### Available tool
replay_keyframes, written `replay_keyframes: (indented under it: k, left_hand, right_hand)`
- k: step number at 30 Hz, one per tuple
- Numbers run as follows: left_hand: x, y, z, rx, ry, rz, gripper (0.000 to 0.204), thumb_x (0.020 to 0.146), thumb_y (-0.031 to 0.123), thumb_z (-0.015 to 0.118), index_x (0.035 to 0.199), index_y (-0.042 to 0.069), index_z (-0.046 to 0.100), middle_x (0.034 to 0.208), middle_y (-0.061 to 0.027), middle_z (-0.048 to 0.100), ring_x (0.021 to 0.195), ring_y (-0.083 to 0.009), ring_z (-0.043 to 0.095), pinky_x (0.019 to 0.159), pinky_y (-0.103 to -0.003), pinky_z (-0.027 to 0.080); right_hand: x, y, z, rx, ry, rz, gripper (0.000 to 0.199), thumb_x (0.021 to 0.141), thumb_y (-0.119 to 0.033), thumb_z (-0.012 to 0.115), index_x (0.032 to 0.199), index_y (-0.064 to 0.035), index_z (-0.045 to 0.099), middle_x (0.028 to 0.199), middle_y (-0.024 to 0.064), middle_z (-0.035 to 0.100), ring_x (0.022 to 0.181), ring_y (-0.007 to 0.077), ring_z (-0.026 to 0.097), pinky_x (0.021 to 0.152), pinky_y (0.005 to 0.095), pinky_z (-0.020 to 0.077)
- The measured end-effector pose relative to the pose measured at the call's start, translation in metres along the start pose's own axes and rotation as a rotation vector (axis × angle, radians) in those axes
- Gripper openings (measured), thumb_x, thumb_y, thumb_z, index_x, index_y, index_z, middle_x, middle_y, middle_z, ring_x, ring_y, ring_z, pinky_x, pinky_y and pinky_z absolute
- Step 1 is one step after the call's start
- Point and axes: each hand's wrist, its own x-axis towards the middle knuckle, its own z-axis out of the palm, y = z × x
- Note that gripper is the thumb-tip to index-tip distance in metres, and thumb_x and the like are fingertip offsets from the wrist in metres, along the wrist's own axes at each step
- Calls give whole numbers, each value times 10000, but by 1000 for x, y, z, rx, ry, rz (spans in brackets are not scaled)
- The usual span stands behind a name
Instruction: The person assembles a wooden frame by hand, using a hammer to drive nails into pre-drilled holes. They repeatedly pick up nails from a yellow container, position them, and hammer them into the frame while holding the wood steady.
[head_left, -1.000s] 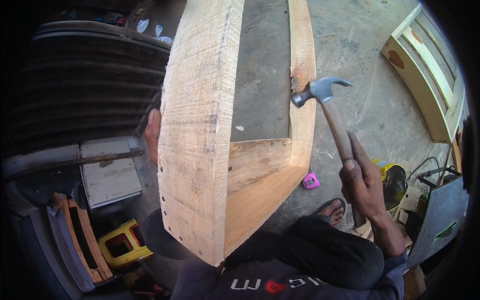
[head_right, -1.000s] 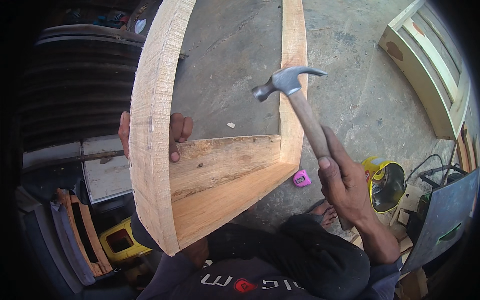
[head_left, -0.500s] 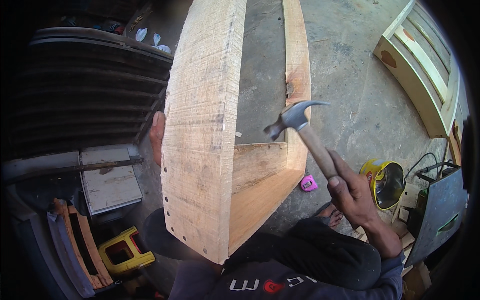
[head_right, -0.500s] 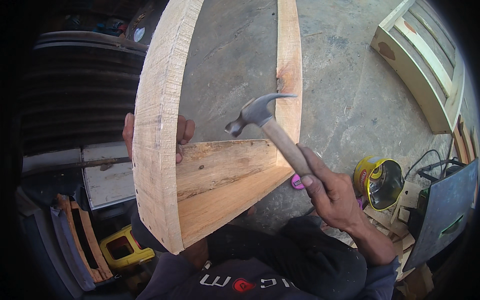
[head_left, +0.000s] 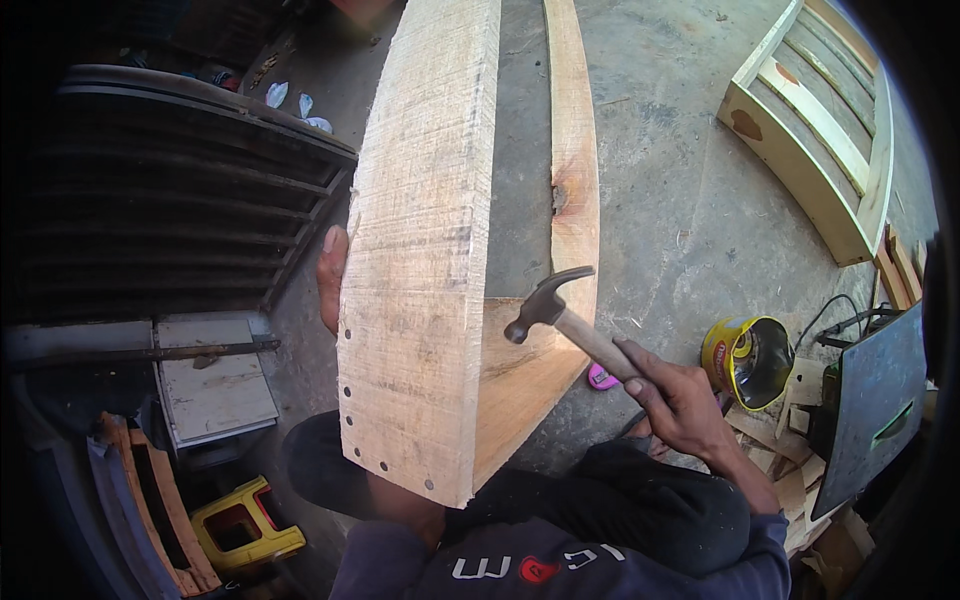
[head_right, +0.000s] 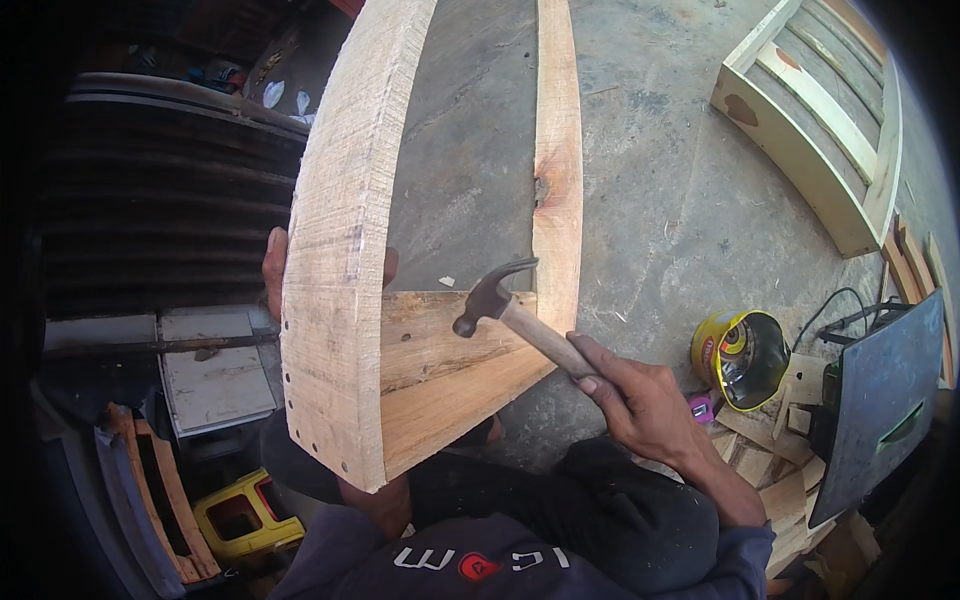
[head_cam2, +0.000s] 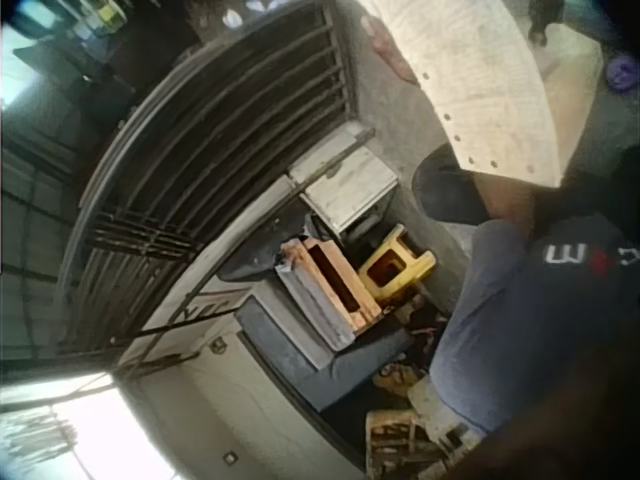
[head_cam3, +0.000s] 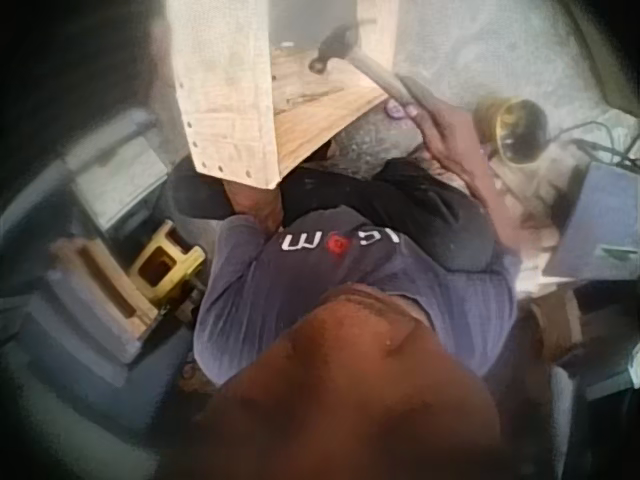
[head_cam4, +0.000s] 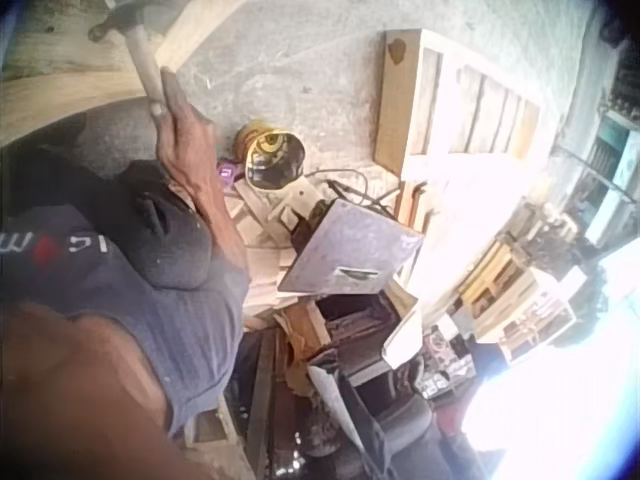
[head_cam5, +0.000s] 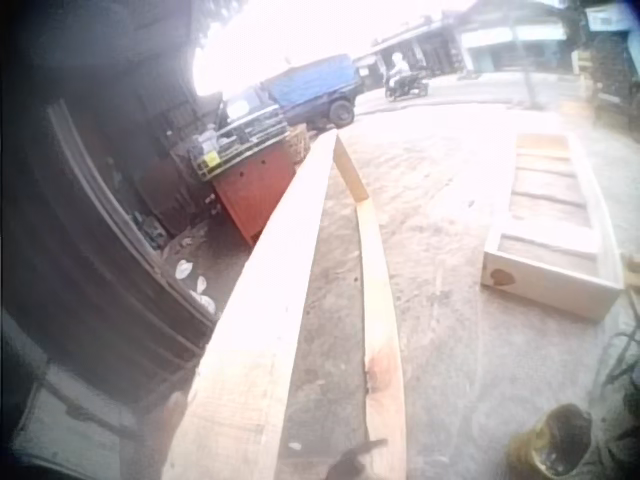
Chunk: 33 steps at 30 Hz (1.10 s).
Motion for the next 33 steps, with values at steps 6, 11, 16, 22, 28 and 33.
replay_keyframes:
  k: [6, 11, 16, 22, 28, 33]
  left_hand:
    - [4, -5, 108, 424, 60, 34, 736, 1009, 477, 529, 1451, -105, 439, 1250, -305, 605, 1086, -264, 680, 883, -369, 562]
    - [40, 20, 205, 528, -415, 94, 791, 1037, 567, 477, 1424, -124, 473, 1320, -274, 572, 1160, -293, 600, 972, -402, 487]
    - [68, -12, 300, 737, -794, -122, 965, 1018, 699, 427, 1457, -161, 431, 1377, -359, 552, 1309, -375, 557, 1098, -427, 456]
    - [64, -117, 363, 1038, -978, -176, 1016, 980, 747, 470, 1304, -211, 557, 1222, -308, 657, 1094, -324, 673, 963, -411, 529]
    - [72, -149, 380, 1056, -1072, -308, 972, 967, 760, 481, 1217, -167, 629, 1122, -293, 684, 978, -306, 715, 751, -415, 598]
    - [71, -177, 378, 1051, -1266, -357, 1026, 970, 814, 355, 1067, -146, 704, 1017, -307, 711, 1015, -360, 712, 848, -429, 559]
  right_hand:
    - [-75, 6, -32, 286, 908, 84, 660, 1041, -303, 628, 1582, -19, 379, 769, 6, 563, 559, 64, 476, 498, 248, 411]
    - [-169, -19, -15, 191, 1283, 158, 690, 1019, -229, 640, 1599, -21, 331, 883, 44, 597, 568, 69, 502, 493, 238, 416]
    - [-220, -58, 58, 394, 1402, 146, 797, 938, -25, 588, 1644, -76, 222, 996, 102, 617, 603, 98, 580, 545, 264, 505]
    - [-236, -106, 115, -238, 1255, 347, 689, 857, -94, 730, 1481, 64, 484, 1188, 301, 681, 1049, 345, 713, 956, 395, 532]
    - [-215, -143, 110, -331, 984, 391, 639, 885, -126, 699, 1467, 44, 498, 1030, 255, 674, 951, 402, 692, 873, 436, 540]
    - [-210, -188, 65, -448, 656, 667, 550, 925, -130, 617, 1442, 24, 512, 972, 255, 657, 920, 414, 684, 834, 485, 540]
